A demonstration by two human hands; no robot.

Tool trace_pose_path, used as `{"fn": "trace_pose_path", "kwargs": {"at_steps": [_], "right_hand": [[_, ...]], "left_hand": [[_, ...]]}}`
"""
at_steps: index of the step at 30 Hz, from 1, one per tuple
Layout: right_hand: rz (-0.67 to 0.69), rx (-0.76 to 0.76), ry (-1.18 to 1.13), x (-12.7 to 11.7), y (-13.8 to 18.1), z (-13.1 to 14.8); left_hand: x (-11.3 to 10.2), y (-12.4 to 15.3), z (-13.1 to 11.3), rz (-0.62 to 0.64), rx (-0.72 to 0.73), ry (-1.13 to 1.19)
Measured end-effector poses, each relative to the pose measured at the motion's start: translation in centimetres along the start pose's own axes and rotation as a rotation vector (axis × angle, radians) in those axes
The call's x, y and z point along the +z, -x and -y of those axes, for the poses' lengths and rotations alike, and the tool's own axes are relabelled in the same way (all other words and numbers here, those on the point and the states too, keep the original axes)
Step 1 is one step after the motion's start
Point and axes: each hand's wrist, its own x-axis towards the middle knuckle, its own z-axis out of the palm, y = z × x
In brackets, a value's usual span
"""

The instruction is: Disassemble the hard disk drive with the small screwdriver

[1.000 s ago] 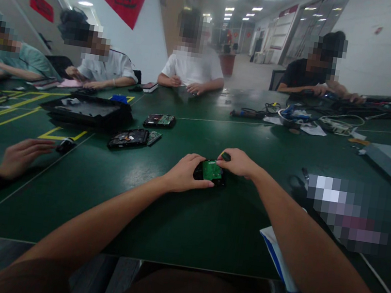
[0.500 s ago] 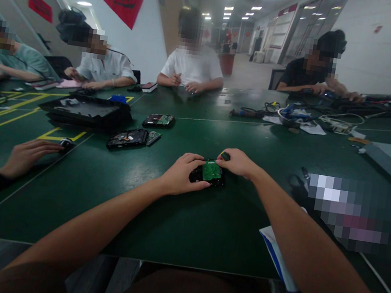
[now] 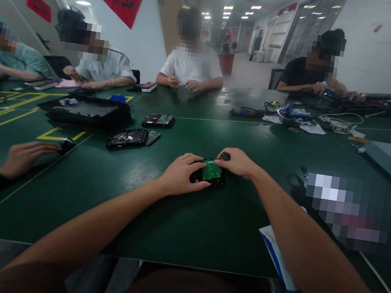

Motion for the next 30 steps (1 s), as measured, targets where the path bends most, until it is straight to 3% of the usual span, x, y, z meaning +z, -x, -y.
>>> {"fn": "trace_pose_path", "kwargs": {"at_steps": [12, 25, 30], "right_hand": [[-0.006, 0.022, -0.002, -0.04, 0.07, 0.30], [-0.002, 0.024, -0.017, -0.01, 0.18, 0.17], [-0.180, 0.072, -0.097, -0.44, -0.37, -0.27]], "left_hand": [[-0.09, -0.03, -0.02, 0.013, 0.030, -0.015], [-0.17, -0.07, -0.17, 0.027, -0.039, 0.039], [-0.04, 0.15, 0.00, 0.035, -0.101, 0.131]]}}
